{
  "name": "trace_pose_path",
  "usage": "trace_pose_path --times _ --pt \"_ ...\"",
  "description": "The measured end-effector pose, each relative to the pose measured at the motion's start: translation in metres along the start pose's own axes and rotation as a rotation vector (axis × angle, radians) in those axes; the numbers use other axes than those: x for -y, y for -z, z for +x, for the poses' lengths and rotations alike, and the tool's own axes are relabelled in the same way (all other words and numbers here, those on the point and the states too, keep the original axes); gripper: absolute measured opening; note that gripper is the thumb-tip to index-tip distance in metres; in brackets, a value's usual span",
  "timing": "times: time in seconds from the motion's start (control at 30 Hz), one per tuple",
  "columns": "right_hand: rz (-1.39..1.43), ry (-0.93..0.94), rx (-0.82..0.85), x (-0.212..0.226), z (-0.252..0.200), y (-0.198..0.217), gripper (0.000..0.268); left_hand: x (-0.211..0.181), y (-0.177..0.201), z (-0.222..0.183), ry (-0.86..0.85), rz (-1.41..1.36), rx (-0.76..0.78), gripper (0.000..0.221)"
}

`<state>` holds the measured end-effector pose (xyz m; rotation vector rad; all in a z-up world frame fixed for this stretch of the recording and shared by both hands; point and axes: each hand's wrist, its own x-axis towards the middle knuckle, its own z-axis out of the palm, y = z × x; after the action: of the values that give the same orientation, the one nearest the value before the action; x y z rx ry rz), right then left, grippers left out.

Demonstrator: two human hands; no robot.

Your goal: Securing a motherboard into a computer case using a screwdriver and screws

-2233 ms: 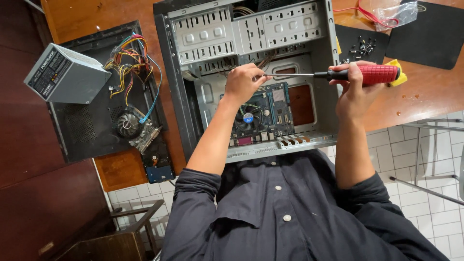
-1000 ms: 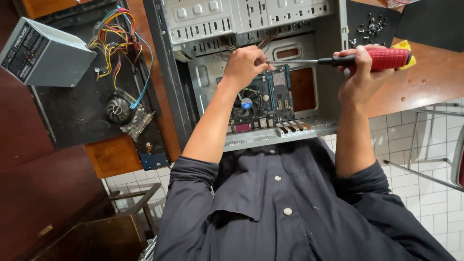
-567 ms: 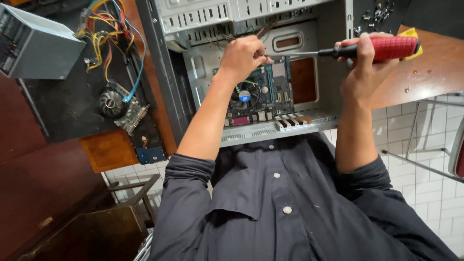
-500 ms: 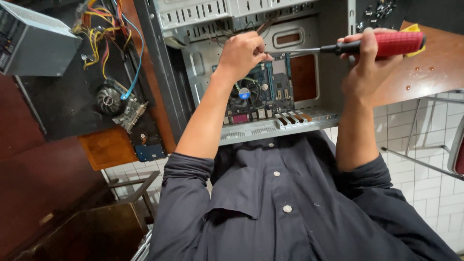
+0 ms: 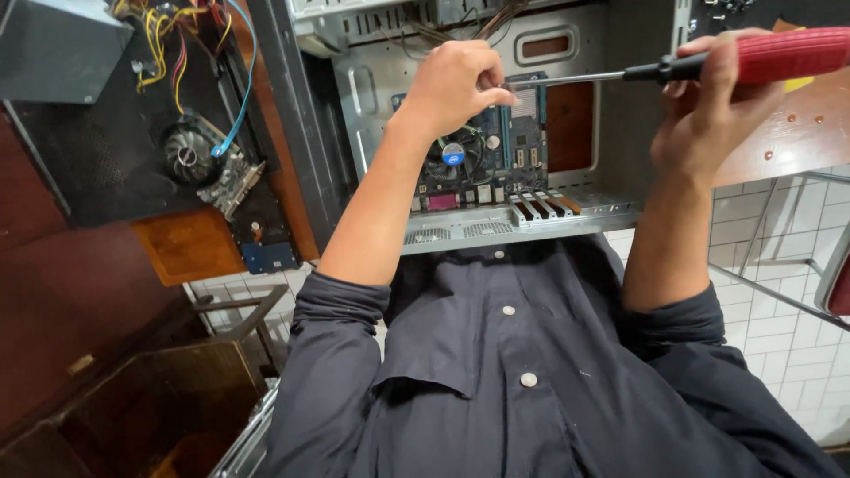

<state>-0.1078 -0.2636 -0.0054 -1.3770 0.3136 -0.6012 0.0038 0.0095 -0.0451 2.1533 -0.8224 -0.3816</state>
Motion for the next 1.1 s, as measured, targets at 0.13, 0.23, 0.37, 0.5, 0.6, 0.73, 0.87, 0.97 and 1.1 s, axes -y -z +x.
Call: trace_pose_path --times 0.13,0.23,0.37,0.5,0.6,0.73,0.87,0.97,1.1 --pt "0.102 -0.033 -0.118 -0.012 0.005 0.010 0.039 -0.010 0.008 -0.001 0.050 -0.096 0.098 0.015" --pt "-0.002 -0.030 -0.125 0.004 0.003 -0.002 0.035 -0.009 0.006 -0.002 0.014 -0.074 0.067 0.010" --pt "-0.018 0.015 -0.036 -0.005 0.005 0.003 0.030 -0.006 0.007 -0.002 -0.002 -0.073 0.051 0.011" --pt "-0.035 0.041 0.030 -0.002 0.004 0.002 0.024 -0.007 0.003 0.001 0.031 -0.052 0.126 0.012" --pt "-0.047 0.078 0.085 0.004 0.002 -0.005 0.022 -0.004 0.001 -0.001 0.096 0.020 0.225 0.011" --pt "-0.017 0.075 0.105 0.003 0.003 -0.001 0.018 -0.010 0.018 -0.005 0.097 0.008 0.207 0.013" --pt "0.027 0.007 -0.026 0.013 0.006 -0.010 0.025 -0.019 0.055 -0.022 0.065 0.078 0.085 0.039" --pt "-0.018 0.057 0.053 0.025 0.011 -0.019 0.027 -0.031 0.091 -0.048 0.039 0.081 -0.157 0.044" --pt "-0.032 0.077 0.143 0.024 0.016 -0.034 0.023 -0.036 0.113 -0.087 0.020 0.000 -0.478 0.029"
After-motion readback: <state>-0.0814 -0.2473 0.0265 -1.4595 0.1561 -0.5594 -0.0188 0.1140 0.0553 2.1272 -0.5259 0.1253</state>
